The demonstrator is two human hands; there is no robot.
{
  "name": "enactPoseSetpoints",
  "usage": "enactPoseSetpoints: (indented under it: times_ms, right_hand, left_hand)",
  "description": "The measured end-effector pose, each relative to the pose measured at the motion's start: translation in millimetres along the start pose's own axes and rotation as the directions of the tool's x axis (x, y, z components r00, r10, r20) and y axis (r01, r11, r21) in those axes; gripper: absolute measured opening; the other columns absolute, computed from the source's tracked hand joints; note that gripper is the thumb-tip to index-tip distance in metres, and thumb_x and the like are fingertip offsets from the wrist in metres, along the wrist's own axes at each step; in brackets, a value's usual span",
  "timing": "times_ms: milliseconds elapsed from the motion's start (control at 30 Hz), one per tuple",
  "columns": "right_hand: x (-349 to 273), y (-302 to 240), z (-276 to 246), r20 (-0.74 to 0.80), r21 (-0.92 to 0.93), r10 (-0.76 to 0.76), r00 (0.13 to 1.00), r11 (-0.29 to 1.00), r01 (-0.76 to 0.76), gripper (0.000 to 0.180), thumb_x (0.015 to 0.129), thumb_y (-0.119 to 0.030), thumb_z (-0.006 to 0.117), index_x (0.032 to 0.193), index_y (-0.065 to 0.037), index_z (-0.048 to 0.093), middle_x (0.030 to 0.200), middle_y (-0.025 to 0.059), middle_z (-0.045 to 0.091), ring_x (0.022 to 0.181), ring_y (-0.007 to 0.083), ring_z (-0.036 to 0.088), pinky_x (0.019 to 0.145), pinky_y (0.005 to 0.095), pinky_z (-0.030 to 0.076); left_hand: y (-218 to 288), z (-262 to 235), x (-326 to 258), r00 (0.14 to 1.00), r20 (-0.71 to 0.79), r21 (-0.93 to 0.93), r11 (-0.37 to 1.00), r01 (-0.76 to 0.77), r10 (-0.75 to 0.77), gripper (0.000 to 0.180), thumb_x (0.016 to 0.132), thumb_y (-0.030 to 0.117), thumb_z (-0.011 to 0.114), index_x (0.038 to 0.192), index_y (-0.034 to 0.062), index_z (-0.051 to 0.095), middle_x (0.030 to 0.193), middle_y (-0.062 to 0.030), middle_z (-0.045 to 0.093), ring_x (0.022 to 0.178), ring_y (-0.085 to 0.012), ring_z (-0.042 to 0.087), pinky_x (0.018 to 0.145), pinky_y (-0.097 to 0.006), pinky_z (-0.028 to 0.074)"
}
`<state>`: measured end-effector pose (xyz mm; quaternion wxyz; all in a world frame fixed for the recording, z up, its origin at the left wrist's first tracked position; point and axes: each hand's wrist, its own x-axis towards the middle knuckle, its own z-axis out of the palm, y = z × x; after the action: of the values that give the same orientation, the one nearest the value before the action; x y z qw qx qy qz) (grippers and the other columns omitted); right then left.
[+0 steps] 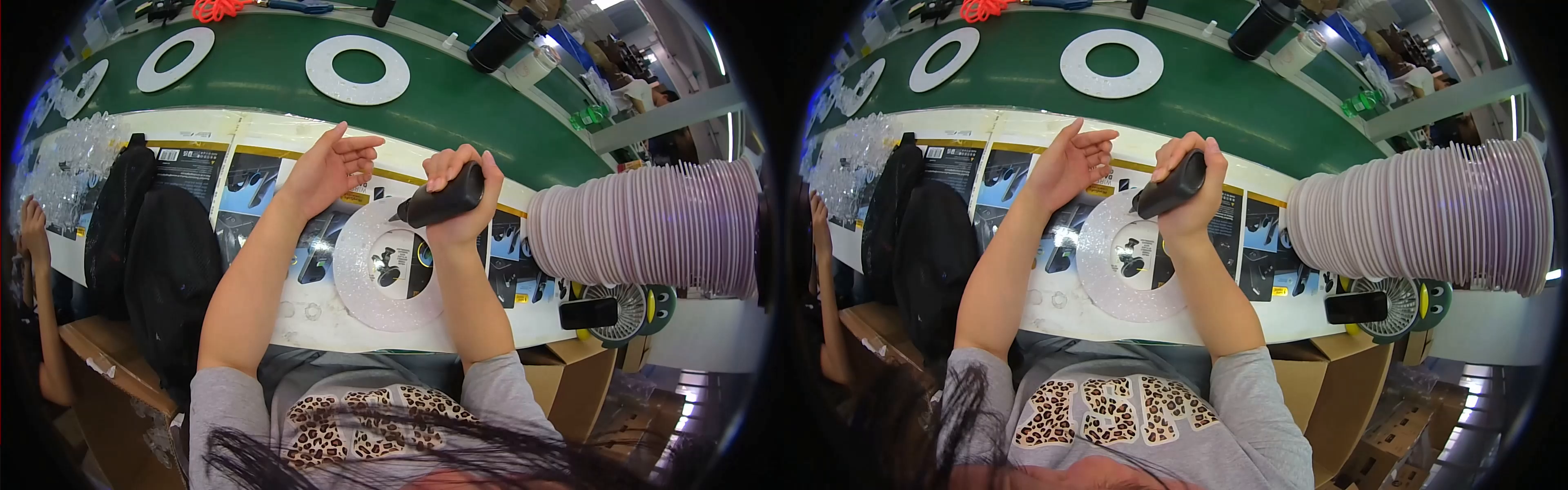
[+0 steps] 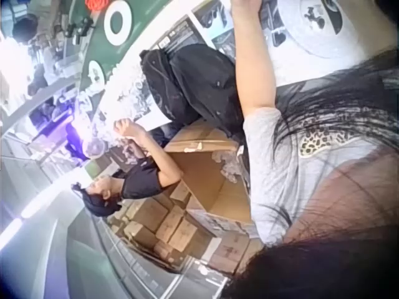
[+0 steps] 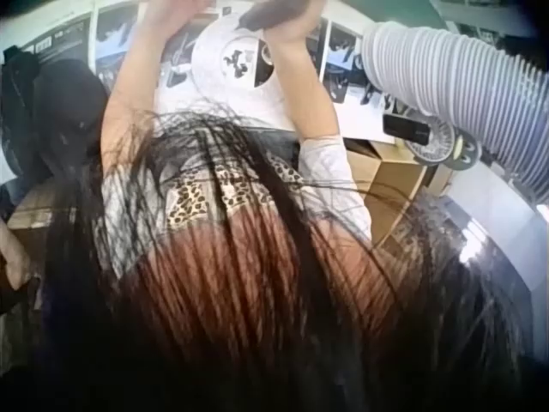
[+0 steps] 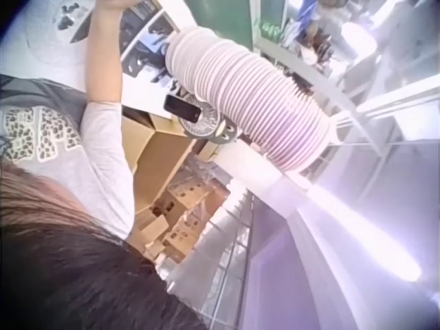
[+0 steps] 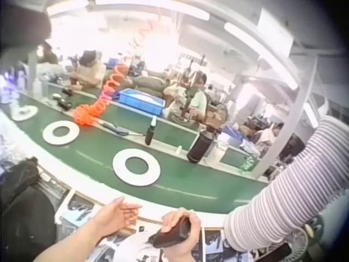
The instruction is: Apply glue to LED ring components and assemble them onto fixture bases on a factory line.
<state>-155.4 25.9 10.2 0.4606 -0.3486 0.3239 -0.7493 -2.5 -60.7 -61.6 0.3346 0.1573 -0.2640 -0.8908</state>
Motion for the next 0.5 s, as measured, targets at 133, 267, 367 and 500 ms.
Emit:
enactPoseSetpoints:
  times_ms: [133, 267, 367, 500]
  right_hand:
    - [2, 1, -1, 0.041, 0.001, -0.068, 0.997, 0.998, 0.068, 0.041, 0.090, -0.036, 0.030, 0.061, -0.008, 0.038, 0.051, 0.0045, 0.041, 0.051, 0.0133, 0.037, 0.059, 0.0260, 0.030]
    - [3, 5, -5, 0.033, -0.003, -0.155, 0.987, 0.988, 0.156, 0.040, 0.090, -0.037, 0.029, 0.062, -0.009, 0.037, 0.052, 0.0041, 0.041, 0.051, 0.0130, 0.037, 0.061, 0.0269, 0.030]
    - [3, 9, -5, 0.022, -0.029, -0.185, 0.982, 0.982, 0.186, 0.041, 0.090, -0.037, 0.029, 0.062, -0.009, 0.037, 0.051, 0.0036, 0.041, 0.051, 0.0127, 0.037, 0.061, 0.0273, 0.030]
    - [4, 16, -9, 0.053, 0.006, -0.182, 0.982, 0.983, 0.182, 0.044, 0.091, -0.039, 0.029, 0.062, -0.007, 0.040, 0.052, 0.0064, 0.044, 0.055, 0.0139, 0.036, 0.057, 0.0254, 0.030]
  left_hand:
    - [1, -5, -3, 1.000, 0.025, -0.075, 0.997, 0.000, 0.002, 0.049, 0.094, 0.039, 0.041, 0.112, -0.0040, 0.056, 0.088, -0.0050, 0.059, 0.082, -0.0129, 0.054, 0.078, -0.027, 0.044]
    - [-1, -5, -2, 1.000, 0.007, -0.066, 0.998, -0.014, 0.015, 0.040, 0.092, 0.033, 0.048, 0.109, -0.0015, 0.057, 0.090, -0.0043, 0.059, 0.081, -0.0125, 0.054, 0.077, -0.028, 0.045]
    - [-3, -4, -3, 0.995, -0.001, -0.015, 0.995, -0.099, 0.099, 0.024, 0.089, 0.022, 0.056, 0.103, 0.0024, 0.058, 0.090, -0.0030, 0.058, 0.081, -0.0114, 0.054, 0.076, -0.028, 0.045]
    - [-5, -7, 0, 0.989, 0.012, 0.066, 0.987, -0.148, 0.148, 0.013, 0.088, 0.017, 0.059, 0.095, 0.0064, 0.055, 0.090, -0.0006, 0.055, 0.082, -0.0094, 0.052, 0.077, -0.026, 0.044]
